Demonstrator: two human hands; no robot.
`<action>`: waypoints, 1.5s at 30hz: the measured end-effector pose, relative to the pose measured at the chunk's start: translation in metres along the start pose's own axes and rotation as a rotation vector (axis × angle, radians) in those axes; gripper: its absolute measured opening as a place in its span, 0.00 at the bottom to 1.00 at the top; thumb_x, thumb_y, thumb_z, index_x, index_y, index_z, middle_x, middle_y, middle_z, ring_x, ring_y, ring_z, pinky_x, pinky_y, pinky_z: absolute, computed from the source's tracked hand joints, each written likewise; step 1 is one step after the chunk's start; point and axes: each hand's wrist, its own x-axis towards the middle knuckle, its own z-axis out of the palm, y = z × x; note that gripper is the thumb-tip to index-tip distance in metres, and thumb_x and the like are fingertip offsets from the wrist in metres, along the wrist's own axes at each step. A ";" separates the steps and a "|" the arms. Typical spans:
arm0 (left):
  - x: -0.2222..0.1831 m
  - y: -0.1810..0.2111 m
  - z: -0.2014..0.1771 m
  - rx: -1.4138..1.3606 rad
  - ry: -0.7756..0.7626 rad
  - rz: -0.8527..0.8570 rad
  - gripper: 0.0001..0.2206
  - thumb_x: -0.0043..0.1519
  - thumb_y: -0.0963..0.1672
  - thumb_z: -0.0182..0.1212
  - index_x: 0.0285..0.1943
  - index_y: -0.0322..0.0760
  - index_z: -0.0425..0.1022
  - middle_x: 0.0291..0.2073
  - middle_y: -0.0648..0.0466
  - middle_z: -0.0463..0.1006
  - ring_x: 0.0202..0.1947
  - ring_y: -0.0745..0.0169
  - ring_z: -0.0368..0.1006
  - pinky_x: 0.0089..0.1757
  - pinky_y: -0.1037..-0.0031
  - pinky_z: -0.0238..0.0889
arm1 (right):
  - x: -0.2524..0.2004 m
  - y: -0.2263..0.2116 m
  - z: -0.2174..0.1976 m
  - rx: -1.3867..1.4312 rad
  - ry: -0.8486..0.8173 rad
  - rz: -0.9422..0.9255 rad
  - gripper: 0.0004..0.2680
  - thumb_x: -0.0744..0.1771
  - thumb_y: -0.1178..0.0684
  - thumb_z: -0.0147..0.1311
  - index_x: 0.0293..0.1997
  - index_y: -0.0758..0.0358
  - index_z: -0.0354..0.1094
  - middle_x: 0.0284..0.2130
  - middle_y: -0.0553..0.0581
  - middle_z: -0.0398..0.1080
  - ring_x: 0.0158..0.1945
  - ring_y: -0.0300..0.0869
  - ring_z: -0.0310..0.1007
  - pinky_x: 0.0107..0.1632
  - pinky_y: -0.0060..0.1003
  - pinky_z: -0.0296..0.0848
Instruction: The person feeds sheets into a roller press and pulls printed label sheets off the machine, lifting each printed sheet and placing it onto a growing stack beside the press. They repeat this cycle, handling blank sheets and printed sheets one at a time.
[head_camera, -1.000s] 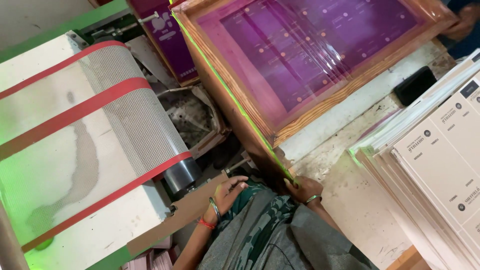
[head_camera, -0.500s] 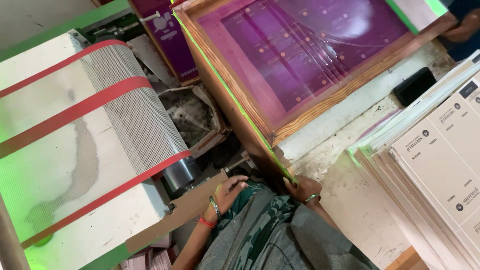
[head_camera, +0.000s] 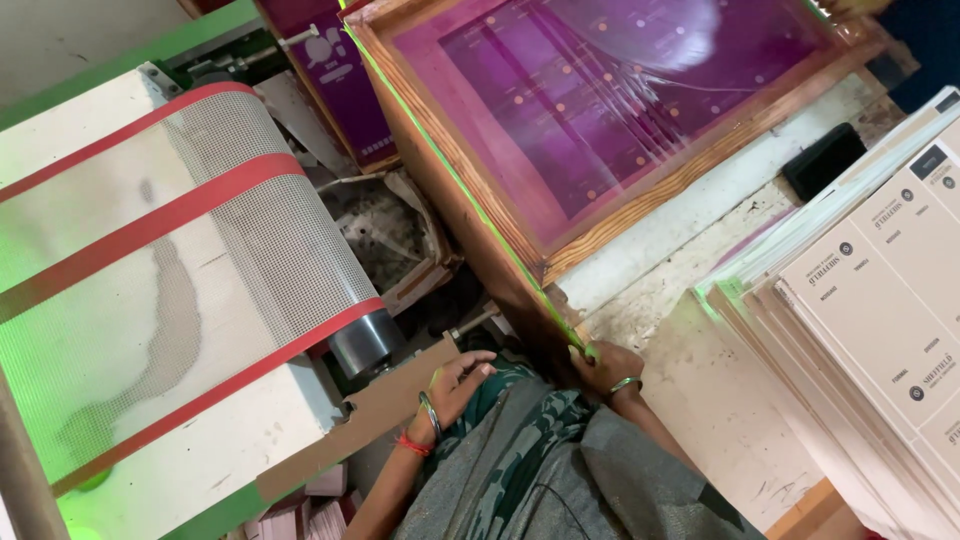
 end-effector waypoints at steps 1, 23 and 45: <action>-0.001 0.000 0.000 -0.011 0.000 -0.004 0.17 0.68 0.46 0.56 0.59 0.28 0.76 0.42 0.49 0.84 0.45 0.65 0.79 0.48 0.74 0.71 | 0.000 0.001 0.001 0.001 -0.013 0.004 0.17 0.64 0.34 0.54 0.19 0.55 0.70 0.22 0.57 0.72 0.27 0.55 0.74 0.30 0.51 0.71; -0.009 -0.010 0.000 -0.024 0.005 0.004 0.18 0.68 0.47 0.56 0.60 0.28 0.76 0.42 0.48 0.85 0.45 0.64 0.79 0.47 0.74 0.71 | -0.001 0.003 0.007 -0.034 0.036 -0.005 0.17 0.64 0.35 0.55 0.18 0.55 0.69 0.21 0.56 0.71 0.26 0.53 0.74 0.29 0.50 0.70; -0.002 -0.002 0.002 0.127 0.067 0.066 0.14 0.67 0.46 0.58 0.57 0.34 0.78 0.42 0.51 0.84 0.41 0.65 0.79 0.43 0.73 0.72 | 0.005 0.020 0.026 -0.097 -0.113 0.093 0.19 0.64 0.31 0.53 0.21 0.54 0.71 0.23 0.58 0.73 0.27 0.56 0.74 0.29 0.51 0.69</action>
